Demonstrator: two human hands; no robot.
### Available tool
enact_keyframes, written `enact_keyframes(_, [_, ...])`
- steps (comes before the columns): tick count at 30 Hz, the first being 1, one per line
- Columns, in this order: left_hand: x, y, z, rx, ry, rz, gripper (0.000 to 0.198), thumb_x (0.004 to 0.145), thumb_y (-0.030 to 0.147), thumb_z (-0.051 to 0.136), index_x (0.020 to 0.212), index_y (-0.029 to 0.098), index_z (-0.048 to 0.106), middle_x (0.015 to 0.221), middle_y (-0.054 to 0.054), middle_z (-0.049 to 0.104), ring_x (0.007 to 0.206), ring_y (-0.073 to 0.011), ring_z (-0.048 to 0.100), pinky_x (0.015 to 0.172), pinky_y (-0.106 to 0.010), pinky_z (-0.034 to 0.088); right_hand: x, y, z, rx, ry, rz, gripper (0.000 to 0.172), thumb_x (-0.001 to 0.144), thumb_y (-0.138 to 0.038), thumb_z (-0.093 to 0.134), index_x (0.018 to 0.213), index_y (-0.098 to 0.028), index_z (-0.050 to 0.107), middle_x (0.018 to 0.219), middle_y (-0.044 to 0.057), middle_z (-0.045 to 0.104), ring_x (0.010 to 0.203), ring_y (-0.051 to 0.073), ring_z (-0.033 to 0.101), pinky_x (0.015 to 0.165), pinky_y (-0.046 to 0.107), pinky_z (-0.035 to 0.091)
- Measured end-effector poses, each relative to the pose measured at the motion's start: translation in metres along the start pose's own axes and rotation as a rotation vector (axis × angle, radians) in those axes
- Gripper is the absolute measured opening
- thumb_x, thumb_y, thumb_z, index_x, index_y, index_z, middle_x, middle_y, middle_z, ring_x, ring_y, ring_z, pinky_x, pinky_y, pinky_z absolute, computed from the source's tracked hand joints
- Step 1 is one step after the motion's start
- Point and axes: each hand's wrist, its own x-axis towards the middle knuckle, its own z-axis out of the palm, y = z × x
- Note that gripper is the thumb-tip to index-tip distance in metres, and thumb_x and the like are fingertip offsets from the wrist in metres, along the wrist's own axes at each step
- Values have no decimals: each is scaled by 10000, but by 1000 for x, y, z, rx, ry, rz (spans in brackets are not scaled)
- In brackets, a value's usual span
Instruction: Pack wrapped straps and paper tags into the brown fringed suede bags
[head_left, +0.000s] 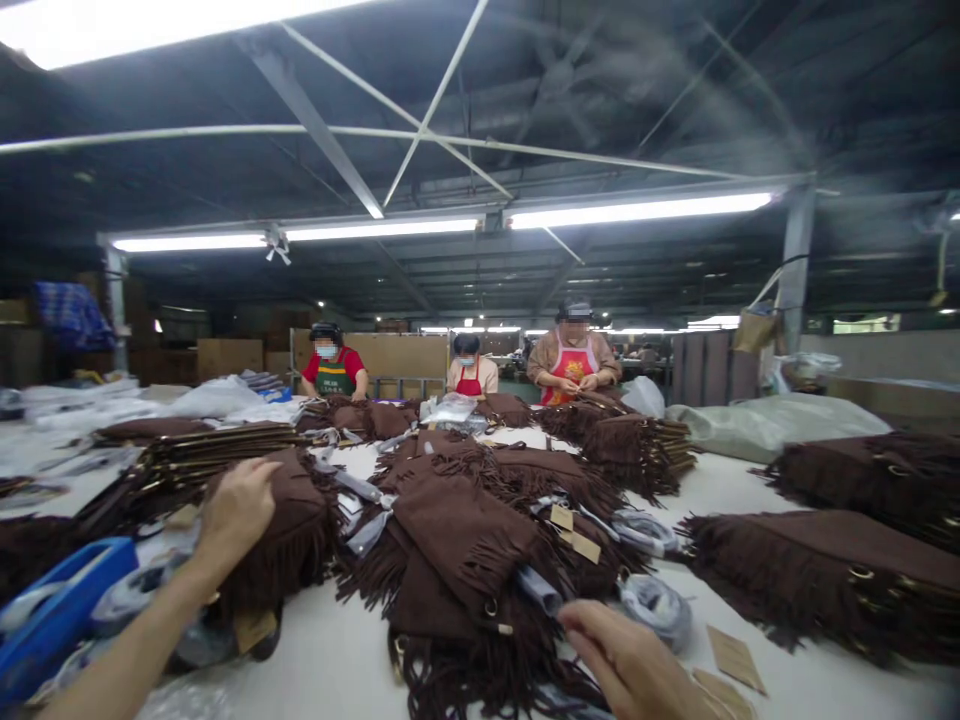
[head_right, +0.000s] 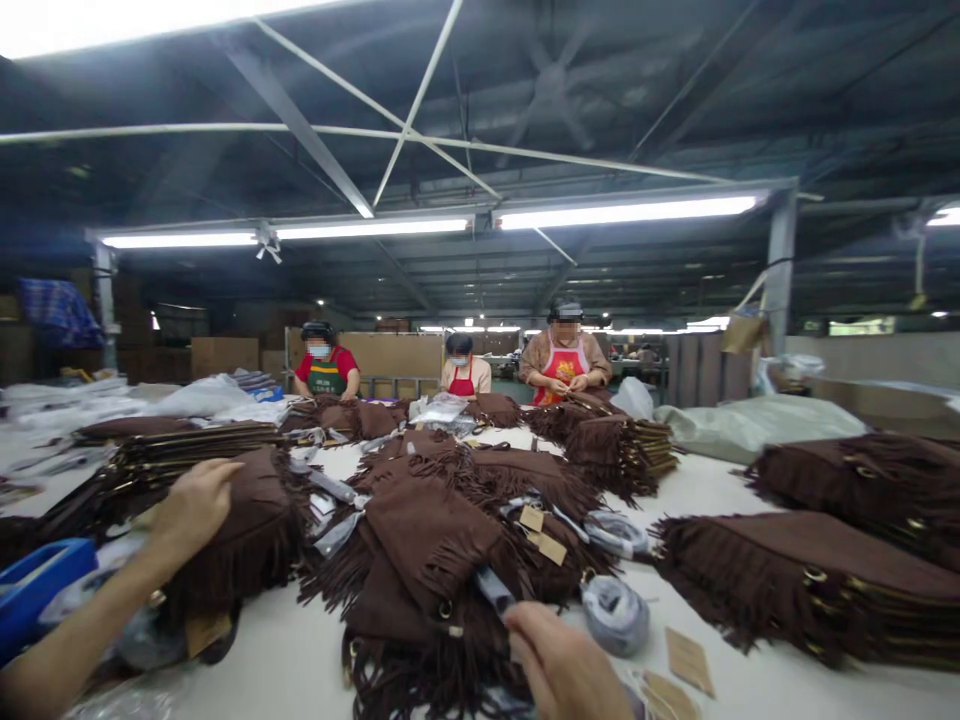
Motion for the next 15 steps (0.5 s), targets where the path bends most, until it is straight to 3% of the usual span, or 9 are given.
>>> enact_keyframes(2, [-29, 50, 10, -152, -87, 151, 355, 870, 190, 377, 1033, 115, 683, 1149, -128, 661, 1101, -234, 594, 1019, -344, 434, 30, -22, 11, -159, 26, -79, 391, 881, -53, 374, 1113, -223, 639, 1146, 76, 691, 980, 194, 675, 802, 258, 516])
enact_keyframes(4, [-67, 97, 26, -340, -303, 280, 338, 866, 166, 389, 1024, 156, 687, 1111, -102, 683, 1080, -209, 612, 1002, -325, 461, 59, -39, 25, -322, 15, -114, 523, 830, 23, 408, 1246, -240, 586, 1357, 115, 576, 1042, 226, 663, 790, 287, 527])
enact_keyframes(7, [-122, 140, 55, -405, -497, 312, 470, 756, 74, 476, 1189, 169, 633, 1302, -111, 600, 1216, -222, 547, 1069, -339, 418, 87, -49, 40, -403, -33, -94, 396, 818, 30, 438, 1044, -196, 673, 1206, 132, 665, 873, 237, 714, 689, 278, 523])
enact_keyframes(10, [-146, 145, 74, -357, -528, 284, 690, 702, 22, 488, 1375, 175, 486, 1455, -129, 462, 1334, -244, 437, 1118, -375, 370, 93, -38, 39, -358, -20, -90, 349, 833, 23, 381, 901, -179, 658, 951, 76, 713, 806, 200, 713, 684, 246, 501])
enact_keyframes(12, [-144, 135, 77, -322, -428, 263, 747, 711, 8, 467, 1436, 176, 400, 1501, -140, 394, 1367, -259, 388, 1130, -418, 350, 85, -24, 29, -256, 7, -116, 352, 820, -3, 360, 954, -197, 622, 986, 61, 695, 872, 178, 690, 728, 234, 496])
enact_keyframes(15, [-129, 122, 69, -247, -282, 268, 754, 733, 10, 445, 1462, 174, 347, 1524, -149, 344, 1382, -298, 342, 1130, -502, 314, 61, -3, 11, 97, 28, -168, 316, 712, -67, 393, 910, -214, 590, 1089, 78, 675, 1019, 190, 634, 861, 274, 474])
